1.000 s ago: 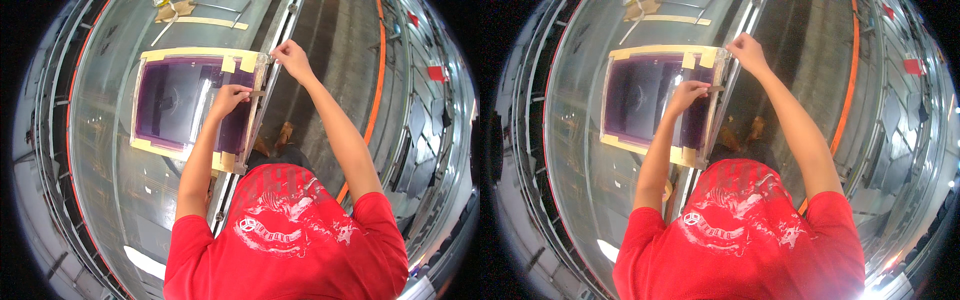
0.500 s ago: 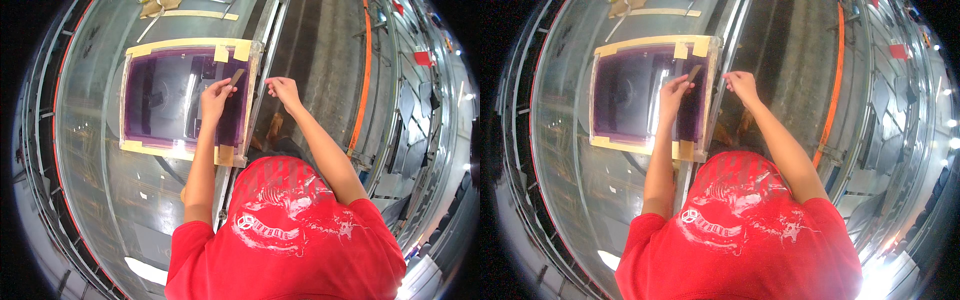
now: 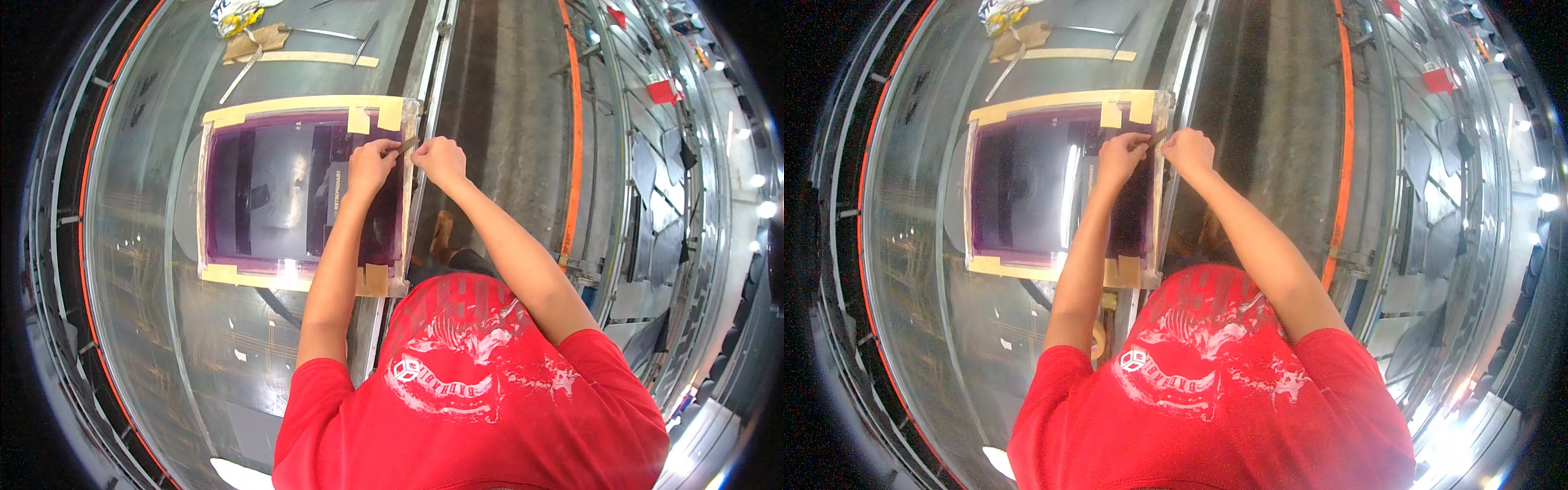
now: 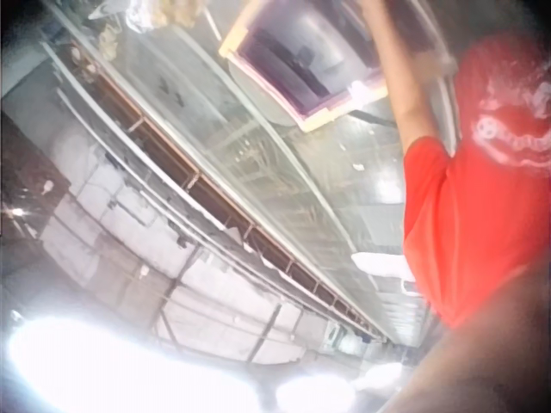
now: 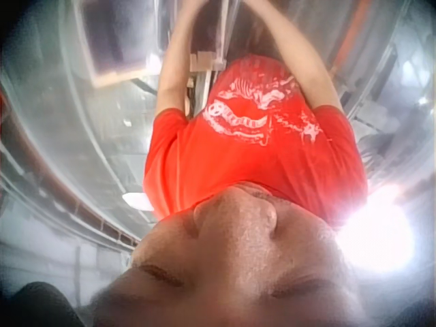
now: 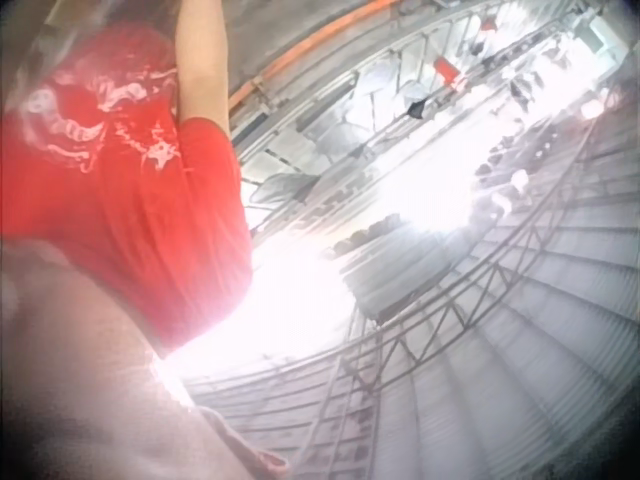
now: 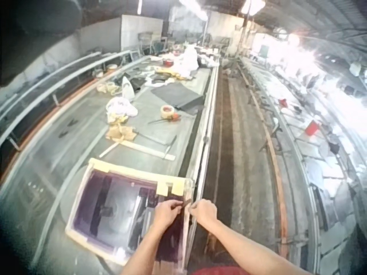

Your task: The person assembles a screen printing frame by applying masking tape to a purple mesh screen and securing it with metal clamps. They then place a white paper sheet onto the frame and adjust the clamps to hold everything in place.

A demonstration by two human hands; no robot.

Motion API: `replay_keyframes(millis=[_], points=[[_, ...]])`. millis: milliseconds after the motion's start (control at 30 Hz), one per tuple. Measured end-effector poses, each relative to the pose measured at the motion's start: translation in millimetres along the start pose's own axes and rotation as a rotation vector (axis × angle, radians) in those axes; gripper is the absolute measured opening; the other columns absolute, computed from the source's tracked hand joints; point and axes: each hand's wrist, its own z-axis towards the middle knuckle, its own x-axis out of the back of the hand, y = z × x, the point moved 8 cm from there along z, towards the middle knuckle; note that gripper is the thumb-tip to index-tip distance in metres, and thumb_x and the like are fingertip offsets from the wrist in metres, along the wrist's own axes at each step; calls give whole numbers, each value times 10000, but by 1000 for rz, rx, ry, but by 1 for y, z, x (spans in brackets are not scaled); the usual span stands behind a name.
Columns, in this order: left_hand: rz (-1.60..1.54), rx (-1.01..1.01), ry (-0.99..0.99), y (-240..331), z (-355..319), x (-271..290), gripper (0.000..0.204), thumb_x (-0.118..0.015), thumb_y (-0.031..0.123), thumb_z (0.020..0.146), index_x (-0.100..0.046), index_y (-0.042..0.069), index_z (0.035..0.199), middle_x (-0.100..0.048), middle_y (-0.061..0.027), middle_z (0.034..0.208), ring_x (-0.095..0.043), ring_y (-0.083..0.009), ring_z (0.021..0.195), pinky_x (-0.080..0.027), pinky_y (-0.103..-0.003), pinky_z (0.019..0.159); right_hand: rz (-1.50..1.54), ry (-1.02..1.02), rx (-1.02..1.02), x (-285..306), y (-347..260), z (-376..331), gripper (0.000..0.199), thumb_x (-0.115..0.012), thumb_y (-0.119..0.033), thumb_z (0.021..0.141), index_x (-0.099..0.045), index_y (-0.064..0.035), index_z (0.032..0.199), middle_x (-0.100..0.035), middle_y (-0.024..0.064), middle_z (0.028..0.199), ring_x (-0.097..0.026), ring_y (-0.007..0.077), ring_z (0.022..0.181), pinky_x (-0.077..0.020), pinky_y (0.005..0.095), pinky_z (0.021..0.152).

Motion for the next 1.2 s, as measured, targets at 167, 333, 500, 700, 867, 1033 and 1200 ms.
replay_keyframes(millis=[167, 333, 500, 700, 867, 1033, 1200], points=[[-99, -74, -94, -3, 7, -2, 236, -651, 191, 838, -731, 74, 1026, -716, -97, 762, -705, -211, 721, -519, -326, 682, -111, -24, -23, -1, -5, 11, 148, -715, -282, 682, -763, -156, 742, -719, 137, 795, -704, 314, 793, -564, 410, 767], [-34, -52, -131, 1, 7, -4, 237, -650, 200, 845, -733, 84, 1035, -711, -88, 744, -700, -201, 701, -511, -324, 673, 26, -16, -18, -5, 1, 9, 160, -719, -277, 675, -754, -128, 720, -712, 150, 766, -704, 306, 772, -564, 401, 770], [102, -59, -169, 13, 8, -6, 233, -659, 208, 847, -739, 106, 1041, -707, -83, 730, -697, -204, 712, -507, -328, 670, 224, 44, 7, -12, 13, -3, 220, -711, -285, 692, -747, -82, 769, -708, 160, 794, -694, 323, 782, -552, 410, 738], [107, -93, -195, 13, 16, -10, 212, -665, 163, 846, -746, 106, 1033, -696, -73, 704, -684, -194, 691, -498, -317, 664, 255, 125, 136, -11, 9, -8, 220, -696, -260, 706, -713, -56, 786, -694, 136, 747, -682, 310, 731, -537, 409, 691], [47, -63, -198, 6, 19, -17, 193, -669, 159, 841, -753, 109, 1008, -704, -90, 726, -682, -183, 664, -505, -313, 658, 248, 111, 167, -13, 11, -8, 202, -677, -256, 729, -705, -66, 792, -690, 125, 738, -680, 307, 734, -533, 413, 686], [85, -116, -203, 5, 19, -19, 214, -675, 150, 822, -749, 114, 1020, -707, -98, 735, -691, -180, 678, -509, -321, 656, 267, 33, 151, -17, 14, -5, 191, -679, -257, 744, -709, -79, 806, -697, 123, 767, -686, 292, 740, -539, 401, 694], [92, -2, -215, -7, 15, -15, 203, -676, 178, 825, -754, 114, 1001, -708, -90, 732, -693, -182, 673, -502, -317, 641, 305, 45, 135, -11, 14, -6, 239, -685, -301, 757, -722, -83, 848, -701, 132, 791, -685, 319, 770, -537, 413, 712]])
